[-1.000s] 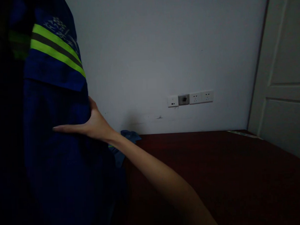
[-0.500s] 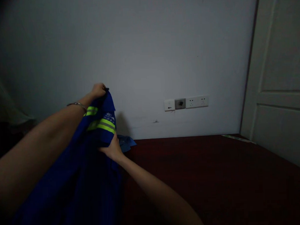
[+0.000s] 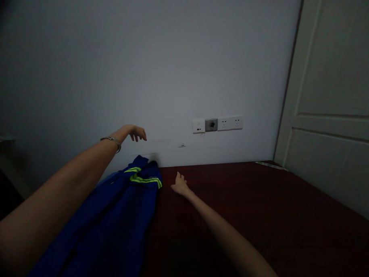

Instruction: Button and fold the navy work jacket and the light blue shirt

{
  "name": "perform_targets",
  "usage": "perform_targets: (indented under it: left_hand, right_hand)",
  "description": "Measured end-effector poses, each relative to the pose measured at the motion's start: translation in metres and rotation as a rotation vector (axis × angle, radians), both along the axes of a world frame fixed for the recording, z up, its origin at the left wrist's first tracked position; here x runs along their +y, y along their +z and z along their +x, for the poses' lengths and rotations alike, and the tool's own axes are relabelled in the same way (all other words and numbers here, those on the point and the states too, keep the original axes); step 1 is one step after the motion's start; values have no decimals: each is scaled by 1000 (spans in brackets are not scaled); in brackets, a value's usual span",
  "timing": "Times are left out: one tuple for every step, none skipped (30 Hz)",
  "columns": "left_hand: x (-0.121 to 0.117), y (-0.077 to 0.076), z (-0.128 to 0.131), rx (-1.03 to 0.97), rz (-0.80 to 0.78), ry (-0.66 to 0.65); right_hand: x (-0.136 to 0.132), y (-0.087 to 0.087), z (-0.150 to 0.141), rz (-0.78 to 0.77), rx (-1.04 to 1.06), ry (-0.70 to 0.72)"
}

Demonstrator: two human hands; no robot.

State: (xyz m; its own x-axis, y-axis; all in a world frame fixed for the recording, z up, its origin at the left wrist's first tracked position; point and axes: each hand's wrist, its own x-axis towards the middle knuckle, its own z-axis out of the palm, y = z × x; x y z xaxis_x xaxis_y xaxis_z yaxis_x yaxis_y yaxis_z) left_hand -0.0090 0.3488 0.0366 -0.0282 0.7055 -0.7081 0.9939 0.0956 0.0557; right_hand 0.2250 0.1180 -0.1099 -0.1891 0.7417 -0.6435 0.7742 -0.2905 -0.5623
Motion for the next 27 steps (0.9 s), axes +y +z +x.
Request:
perform_targets:
  left_hand:
    - [0, -3, 11, 0, -54, 21]
    - [-1, -6, 24, -14, -85, 40]
    - [-5, -11, 39, -54, -76, 55]
    - [-12, -17, 55, -126, -20, 68]
    - [-21, -25, 74, -221, 50, 94]
    - [-34, -35, 95, -348, 138, 149]
    - [-50, -46, 117, -463, 239, 245]
    - [-69, -59, 140, -546, 322, 373]
    - [-90, -72, 162, -587, 392, 526]
    - [-114, -86, 182, -592, 391, 568]
    - [-138, -99, 200, -583, 382, 600]
    - [-163, -112, 215, -567, 382, 633]
    - [-187, -124, 227, -544, 382, 670]
    - [-210, -134, 234, -519, 384, 701]
    - [-230, -143, 238, -495, 386, 726]
    - [-247, -151, 239, -474, 390, 743]
    - [-261, -158, 237, -454, 396, 755]
    - [-271, -164, 234, -442, 404, 760]
    - [-279, -169, 230, -431, 418, 762]
    - [-284, -174, 225, -426, 433, 750]
    - [-286, -179, 221, -420, 447, 712]
    - [-288, -183, 218, -407, 456, 649]
    - [-289, -187, 217, -388, 460, 574]
    - [-289, -191, 216, -362, 457, 494]
    - [-290, -193, 217, -333, 447, 416]
    - [-291, -196, 219, -306, 434, 351]
    - [-293, -197, 222, -279, 421, 298]
  right_hand:
    - [-2, -2, 12, 0, -50, 29]
    - [-4, -3, 24, 3, -97, 53]
    - [-6, -3, 35, 10, -139, 68]
    - [-9, -4, 46, 23, -177, 77]
    - [-12, -4, 56, 42, -209, 82]
    - [-16, -3, 65, 64, -239, 87]
    - [-19, -3, 74, 83, -269, 93]
    - [-23, -3, 82, 96, -299, 100]
    - [-27, -4, 90, 100, -330, 108]
    - [-31, -4, 97, 92, -361, 117]
    - [-36, -5, 103, 71, -390, 127]
    - [-41, -6, 109, 40, -416, 140]
    - [-46, -8, 115, 5, -438, 157]
    - [-51, -9, 119, -28, -455, 178]
    - [-57, -11, 123, -50, -469, 198]
    - [-63, -12, 126, -57, -476, 215]
    - [-68, -13, 128, -42, -480, 225]
    - [-73, -14, 129, -12, -483, 224]
    - [-78, -15, 131, 27, -486, 215]
    - [-81, -16, 131, 65, -488, 203]
    - [-84, -16, 132, 96, -491, 193]
    - [-86, -17, 132, 119, -494, 186]
    - [-88, -18, 133, 132, -496, 183]
    - [-89, -18, 133, 136, -497, 182]
    - [-89, -19, 134, 142, -497, 181]
    - [-90, -20, 134, 147, -496, 180]
    - [-90, -21, 135, 152, -495, 178]
